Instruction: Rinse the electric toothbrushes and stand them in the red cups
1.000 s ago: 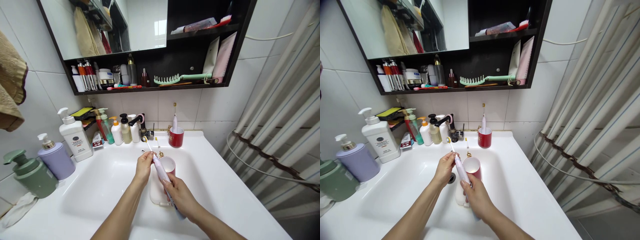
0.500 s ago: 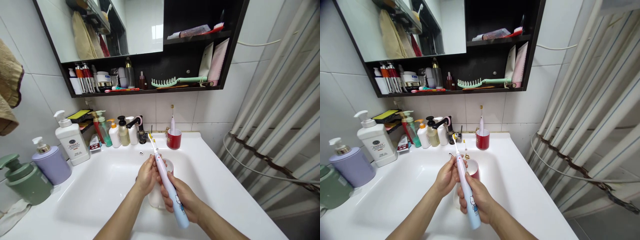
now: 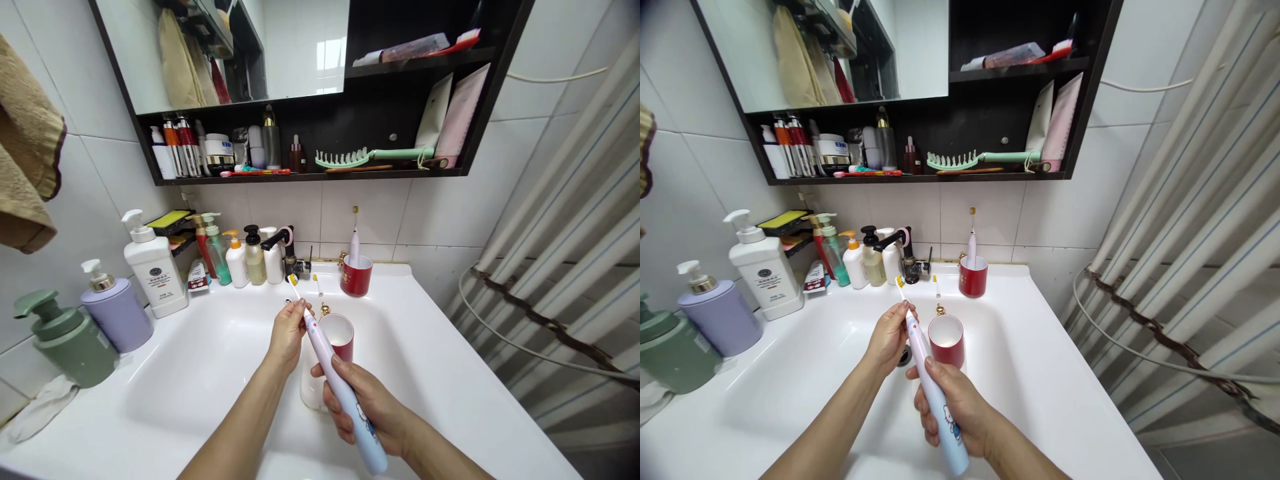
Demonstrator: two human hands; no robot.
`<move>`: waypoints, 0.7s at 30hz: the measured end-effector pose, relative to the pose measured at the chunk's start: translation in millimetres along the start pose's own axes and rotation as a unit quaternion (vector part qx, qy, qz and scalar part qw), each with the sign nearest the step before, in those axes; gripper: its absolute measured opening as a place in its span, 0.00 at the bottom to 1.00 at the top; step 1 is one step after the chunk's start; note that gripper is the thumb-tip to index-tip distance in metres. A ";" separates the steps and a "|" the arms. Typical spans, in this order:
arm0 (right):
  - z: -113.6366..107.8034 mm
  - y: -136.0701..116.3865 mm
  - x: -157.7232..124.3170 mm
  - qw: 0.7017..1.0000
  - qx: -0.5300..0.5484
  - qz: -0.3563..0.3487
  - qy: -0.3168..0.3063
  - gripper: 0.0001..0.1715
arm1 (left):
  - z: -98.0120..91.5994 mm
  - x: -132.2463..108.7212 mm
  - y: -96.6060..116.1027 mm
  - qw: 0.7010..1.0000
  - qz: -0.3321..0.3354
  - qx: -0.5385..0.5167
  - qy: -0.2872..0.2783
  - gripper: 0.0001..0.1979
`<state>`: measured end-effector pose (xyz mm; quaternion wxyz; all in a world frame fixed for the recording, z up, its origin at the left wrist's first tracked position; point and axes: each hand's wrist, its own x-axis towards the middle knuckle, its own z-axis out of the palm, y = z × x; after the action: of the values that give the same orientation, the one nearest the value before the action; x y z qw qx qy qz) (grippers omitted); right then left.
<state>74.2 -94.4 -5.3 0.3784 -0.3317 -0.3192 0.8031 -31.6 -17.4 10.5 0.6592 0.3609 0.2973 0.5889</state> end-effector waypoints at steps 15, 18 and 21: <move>8.2 2.0 -4.2 0.997 -0.063 -0.039 0.006 0.20 | 3.2 -1.0 1.3 0.997 0.004 -0.050 -0.050 0.08; 8.8 2.3 -2.1 0.994 -0.094 -0.045 0.016 0.20 | 5.2 -3.4 1.9 0.997 0.008 -0.055 -0.047 0.09; 7.9 -0.2 1.6 0.978 -0.159 -0.110 0.078 0.19 | 10.7 -10.5 -4.2 0.997 -0.037 -0.045 -0.046 0.12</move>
<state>67.4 -95.0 -1.1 0.4306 -0.4125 -0.4469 0.6669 -21.9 -29.3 12.7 0.7091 0.3462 0.2534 0.5596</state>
